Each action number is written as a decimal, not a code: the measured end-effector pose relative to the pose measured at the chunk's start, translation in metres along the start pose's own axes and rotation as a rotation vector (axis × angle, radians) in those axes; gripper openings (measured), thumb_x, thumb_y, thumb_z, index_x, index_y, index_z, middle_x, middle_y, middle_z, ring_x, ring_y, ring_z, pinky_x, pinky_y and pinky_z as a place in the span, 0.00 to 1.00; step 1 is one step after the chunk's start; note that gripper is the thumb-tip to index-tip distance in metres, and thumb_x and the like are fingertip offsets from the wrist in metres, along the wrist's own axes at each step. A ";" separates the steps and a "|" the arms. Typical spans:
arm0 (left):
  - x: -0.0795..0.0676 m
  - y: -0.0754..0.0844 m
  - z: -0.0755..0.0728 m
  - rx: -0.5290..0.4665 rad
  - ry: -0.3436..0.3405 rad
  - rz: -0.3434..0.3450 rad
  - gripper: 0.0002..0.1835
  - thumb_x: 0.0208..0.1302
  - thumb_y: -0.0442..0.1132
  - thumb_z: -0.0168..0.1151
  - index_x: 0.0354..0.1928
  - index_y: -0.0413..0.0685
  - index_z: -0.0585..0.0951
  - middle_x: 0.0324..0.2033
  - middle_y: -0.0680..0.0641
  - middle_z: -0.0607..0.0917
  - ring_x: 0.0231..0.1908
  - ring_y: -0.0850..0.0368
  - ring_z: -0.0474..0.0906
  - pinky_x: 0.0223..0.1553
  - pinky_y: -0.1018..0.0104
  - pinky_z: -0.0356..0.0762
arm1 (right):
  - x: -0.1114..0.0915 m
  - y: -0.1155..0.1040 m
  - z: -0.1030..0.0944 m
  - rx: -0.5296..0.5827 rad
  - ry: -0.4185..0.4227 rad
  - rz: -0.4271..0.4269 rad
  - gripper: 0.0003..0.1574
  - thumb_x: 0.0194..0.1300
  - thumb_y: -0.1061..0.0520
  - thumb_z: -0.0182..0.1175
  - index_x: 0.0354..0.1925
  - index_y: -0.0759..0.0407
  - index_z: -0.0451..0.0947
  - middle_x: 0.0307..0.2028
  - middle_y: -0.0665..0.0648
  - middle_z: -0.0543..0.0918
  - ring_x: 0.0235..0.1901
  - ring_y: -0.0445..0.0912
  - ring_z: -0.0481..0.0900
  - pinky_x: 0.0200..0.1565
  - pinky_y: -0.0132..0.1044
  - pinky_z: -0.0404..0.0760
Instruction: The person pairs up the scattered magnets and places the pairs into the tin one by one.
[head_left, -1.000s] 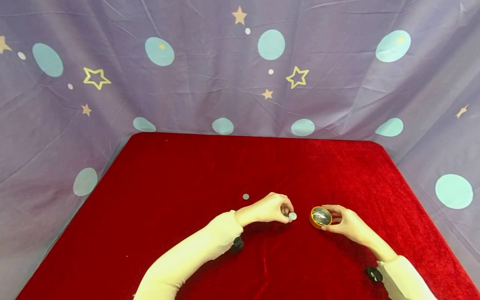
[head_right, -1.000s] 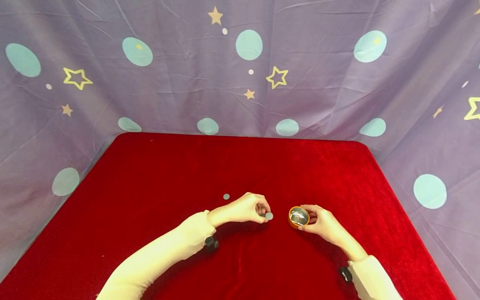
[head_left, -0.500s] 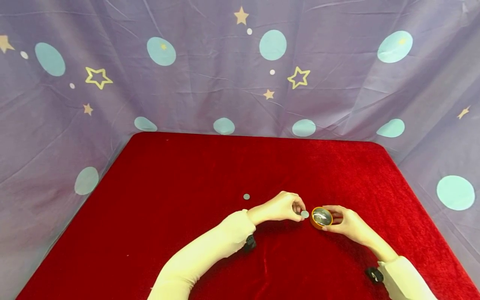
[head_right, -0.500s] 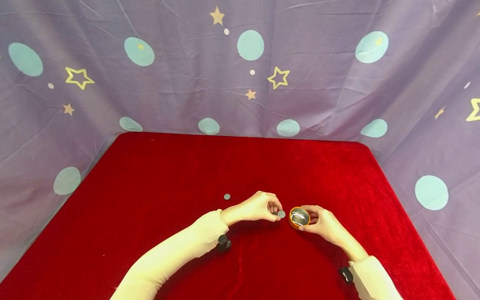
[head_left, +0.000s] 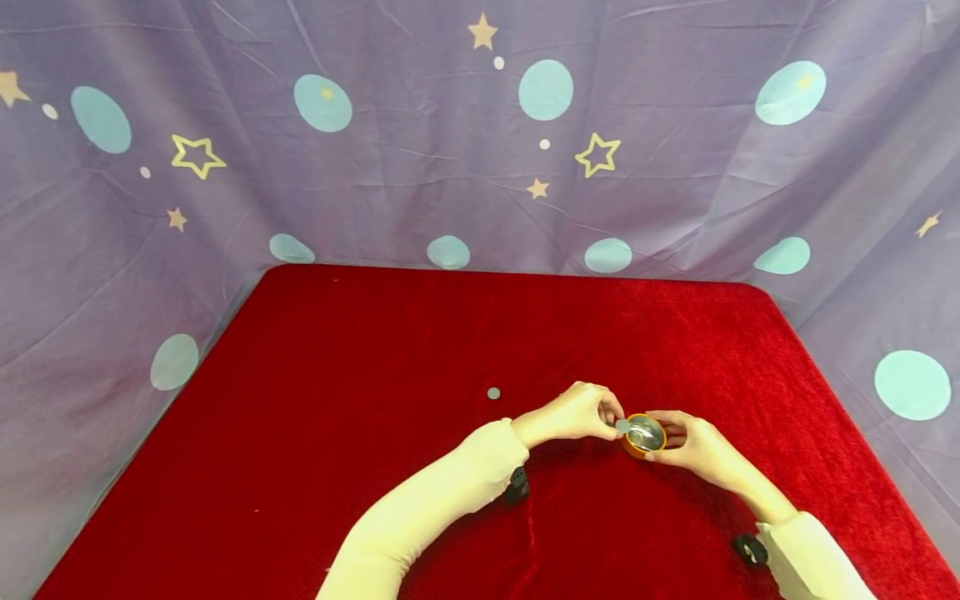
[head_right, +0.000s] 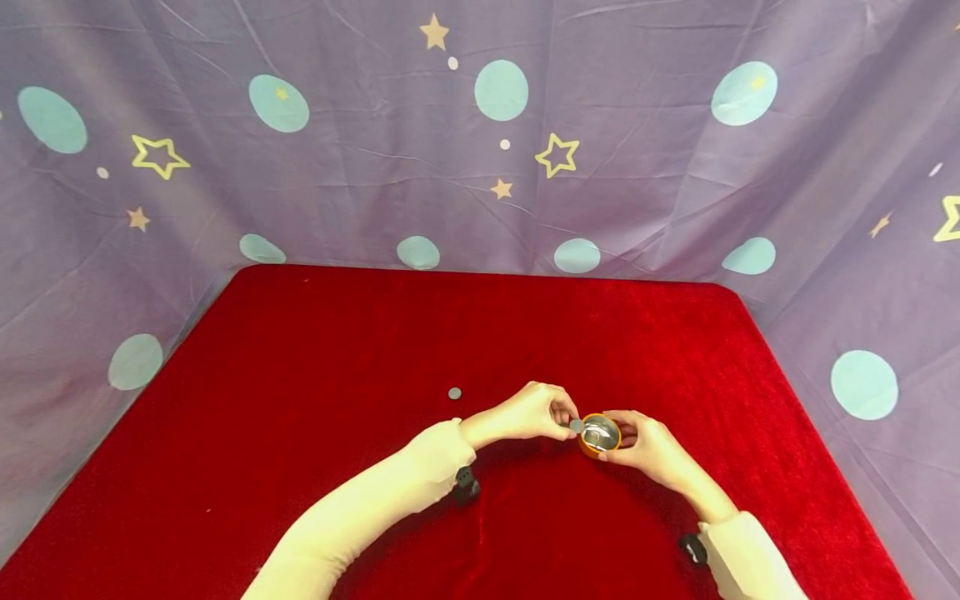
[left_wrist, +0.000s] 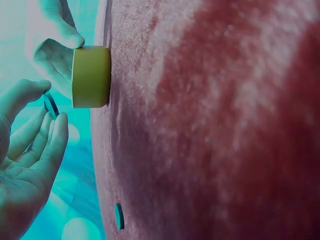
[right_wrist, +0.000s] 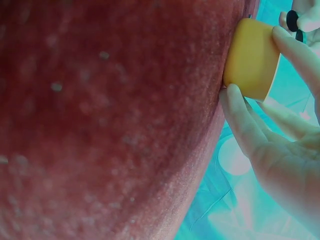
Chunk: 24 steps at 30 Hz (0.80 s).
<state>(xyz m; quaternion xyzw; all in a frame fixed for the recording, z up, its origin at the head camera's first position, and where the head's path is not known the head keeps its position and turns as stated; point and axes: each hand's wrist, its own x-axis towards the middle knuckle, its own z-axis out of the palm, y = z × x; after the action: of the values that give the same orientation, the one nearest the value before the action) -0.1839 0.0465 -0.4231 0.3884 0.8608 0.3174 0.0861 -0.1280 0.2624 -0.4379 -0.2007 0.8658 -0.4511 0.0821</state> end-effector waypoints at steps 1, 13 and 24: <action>0.001 0.000 0.001 0.008 0.002 -0.016 0.10 0.46 0.39 0.71 0.33 0.47 0.84 0.24 0.55 0.82 0.24 0.74 0.72 0.27 0.85 0.67 | 0.000 0.000 0.000 -0.001 -0.002 0.002 0.34 0.48 0.59 0.69 0.52 0.74 0.70 0.46 0.69 0.78 0.38 0.43 0.82 0.37 0.30 0.79; 0.009 0.007 0.012 -0.041 0.008 -0.004 0.11 0.48 0.38 0.70 0.34 0.43 0.84 0.26 0.52 0.83 0.25 0.72 0.74 0.29 0.88 0.67 | 0.001 0.001 0.000 -0.024 0.000 0.031 0.34 0.49 0.61 0.68 0.52 0.76 0.69 0.45 0.71 0.78 0.39 0.49 0.82 0.37 0.32 0.80; 0.016 0.012 0.024 -0.036 0.019 -0.011 0.10 0.47 0.39 0.71 0.33 0.45 0.84 0.26 0.54 0.83 0.25 0.73 0.73 0.29 0.88 0.67 | 0.001 -0.001 -0.001 -0.041 0.005 0.038 0.35 0.49 0.60 0.68 0.52 0.78 0.68 0.44 0.70 0.78 0.38 0.48 0.82 0.38 0.35 0.80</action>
<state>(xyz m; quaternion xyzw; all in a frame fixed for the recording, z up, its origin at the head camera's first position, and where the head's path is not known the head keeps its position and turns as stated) -0.1785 0.0753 -0.4330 0.3789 0.8579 0.3360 0.0864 -0.1287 0.2620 -0.4369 -0.1846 0.8787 -0.4320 0.0843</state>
